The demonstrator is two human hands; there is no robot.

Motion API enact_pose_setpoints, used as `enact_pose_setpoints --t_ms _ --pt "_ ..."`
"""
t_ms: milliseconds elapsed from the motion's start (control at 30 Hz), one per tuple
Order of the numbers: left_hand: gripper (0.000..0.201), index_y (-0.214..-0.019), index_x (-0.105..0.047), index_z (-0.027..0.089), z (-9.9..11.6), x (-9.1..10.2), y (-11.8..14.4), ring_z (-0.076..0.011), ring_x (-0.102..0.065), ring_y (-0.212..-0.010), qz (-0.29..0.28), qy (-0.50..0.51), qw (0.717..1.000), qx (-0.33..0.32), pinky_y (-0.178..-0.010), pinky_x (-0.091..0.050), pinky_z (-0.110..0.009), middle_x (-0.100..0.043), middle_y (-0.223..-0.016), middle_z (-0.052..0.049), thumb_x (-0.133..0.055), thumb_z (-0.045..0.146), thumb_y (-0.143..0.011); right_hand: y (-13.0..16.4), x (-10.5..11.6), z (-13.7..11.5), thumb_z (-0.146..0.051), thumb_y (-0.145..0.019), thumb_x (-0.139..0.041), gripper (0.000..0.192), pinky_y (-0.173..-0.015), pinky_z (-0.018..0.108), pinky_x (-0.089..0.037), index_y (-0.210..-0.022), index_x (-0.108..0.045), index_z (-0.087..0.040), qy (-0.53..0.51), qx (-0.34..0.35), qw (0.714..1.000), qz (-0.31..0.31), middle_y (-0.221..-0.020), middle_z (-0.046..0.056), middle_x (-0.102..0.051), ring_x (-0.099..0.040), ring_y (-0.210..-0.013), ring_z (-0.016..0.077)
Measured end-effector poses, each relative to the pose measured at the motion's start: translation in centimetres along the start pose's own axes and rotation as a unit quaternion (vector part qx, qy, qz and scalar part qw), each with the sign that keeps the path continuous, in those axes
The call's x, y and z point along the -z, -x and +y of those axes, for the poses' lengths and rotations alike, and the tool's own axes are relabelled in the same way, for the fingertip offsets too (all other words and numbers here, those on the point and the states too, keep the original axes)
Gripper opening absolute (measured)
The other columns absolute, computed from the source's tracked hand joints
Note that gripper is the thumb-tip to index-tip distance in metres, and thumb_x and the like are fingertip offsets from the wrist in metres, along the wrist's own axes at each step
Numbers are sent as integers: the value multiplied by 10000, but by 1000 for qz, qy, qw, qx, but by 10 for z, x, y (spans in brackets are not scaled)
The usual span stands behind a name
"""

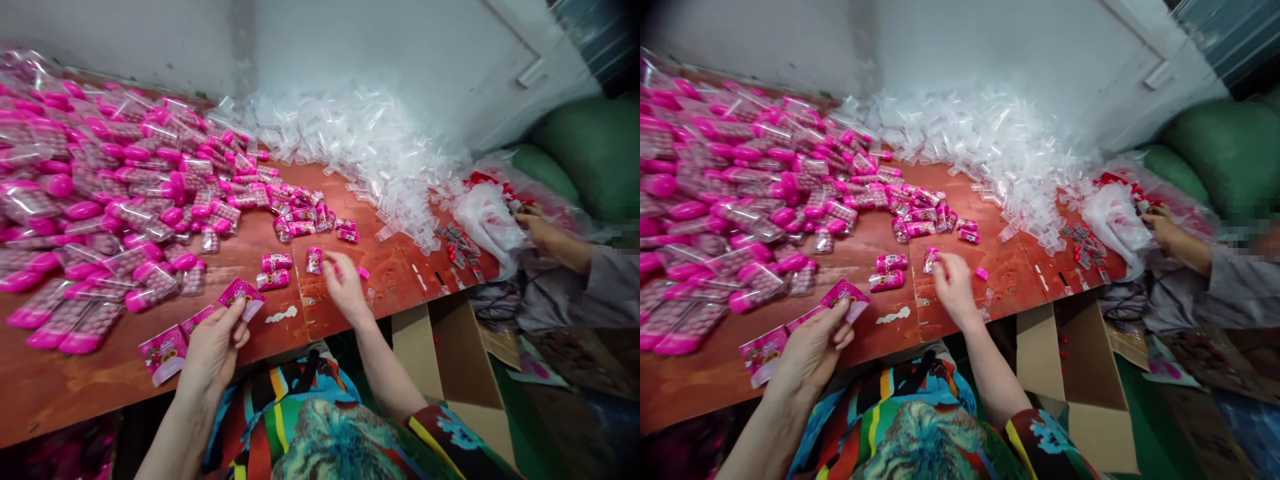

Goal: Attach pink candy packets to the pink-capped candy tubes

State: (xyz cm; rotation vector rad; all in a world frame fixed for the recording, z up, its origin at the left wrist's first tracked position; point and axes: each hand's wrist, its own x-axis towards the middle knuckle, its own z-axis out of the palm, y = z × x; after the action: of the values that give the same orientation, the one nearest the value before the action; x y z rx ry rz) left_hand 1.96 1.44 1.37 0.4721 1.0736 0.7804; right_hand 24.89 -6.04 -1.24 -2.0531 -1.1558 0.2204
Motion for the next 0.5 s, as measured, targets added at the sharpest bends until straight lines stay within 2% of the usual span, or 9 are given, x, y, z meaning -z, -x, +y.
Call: enact_pose_setpoints --t_ms 33,67,100,133,200,267,333,500 --pt "420 -569 -620 129 0 -3 -1 -28 -348 -418 -11 -5 1000 -2 -366 -278 -176 -443 -524 66 -975 336 -485 6 -12 -17 -388 -988 -524 335 -948 346 -524 -1290 -585 -255 -51 15 997 -58 -1142 56 -693 -639 -1062 178" --pt "421 -566 -627 126 0 -6 -3 -30 -350 -414 -20 -11 1000 -4 -368 -282 -179 -440 -511 65 -976 346 -480 12 -25 -33 -379 -970 -568 410 -871 323 -549 -1359 -521 -261 -182 6 971 -155 -1090 45 -696 -659 -985 165" --pt "424 -561 -631 124 0 -8 -4 -34 -356 -413 -27 -17 999 -10 -372 -290 -182 -439 -498 63 -977 354 -476 17 -38 -48 -386 -940 -620 493 -815 316 -561 -1393 -469 -266 -294 -17 928 -230 -1062 36 -691 -666 -927 161" --pt "427 -555 -634 121 0 -9 -5 -38 -368 -417 -28 -22 999 -17 -378 -302 -185 -445 -491 58 -978 360 -472 21 -50 -59 -386 -903 -674 547 -787 306 -562 -1389 -452 -267 -369 -44 891 -261 -1046 27 -679 -665 -894 155" --pt "418 -567 -652 114 0 -7 -6 -46 -400 -434 -18 -29 999 -37 -392 -326 -188 -483 -502 45 -981 351 -461 25 -69 -74 -347 -878 -700 510 -775 290 -551 -1328 -476 -259 -435 -73 859 -262 -988 3 -655 -649 -852 138" --pt "398 -601 -678 109 -1 -2 -8 -51 -426 -451 0 -31 998 -52 -402 -345 -188 -521 -531 38 -981 325 -459 24 -80 -78 -299 -874 -686 419 -765 281 -539 -1252 -509 -253 -450 -81 851 -259 -896 -26 -626 -628 -805 126" --pt "393 -594 -670 109 -2 2 -8 -53 -432 -449 11 -28 998 -53 -402 -349 -190 -524 -527 35 -979 314 -463 24 -85 -78 -273 -883 -657 350 -742 272 -525 -1206 -526 -249 -443 -72 855 -260 -810 -51 -586 -601 -748 117" --pt "401 -561 -638 110 -9 5 -6 -52 -385 -399 -9 -12 1000 -8 -377 -282 -186 -441 -425 43 -955 352 -514 36 -86 -79 -238 -957 -486 257 -671 255 -486 -1213 -515 -237 -401 -37 891 -211 -756 -53 -568 -569 -664 109"
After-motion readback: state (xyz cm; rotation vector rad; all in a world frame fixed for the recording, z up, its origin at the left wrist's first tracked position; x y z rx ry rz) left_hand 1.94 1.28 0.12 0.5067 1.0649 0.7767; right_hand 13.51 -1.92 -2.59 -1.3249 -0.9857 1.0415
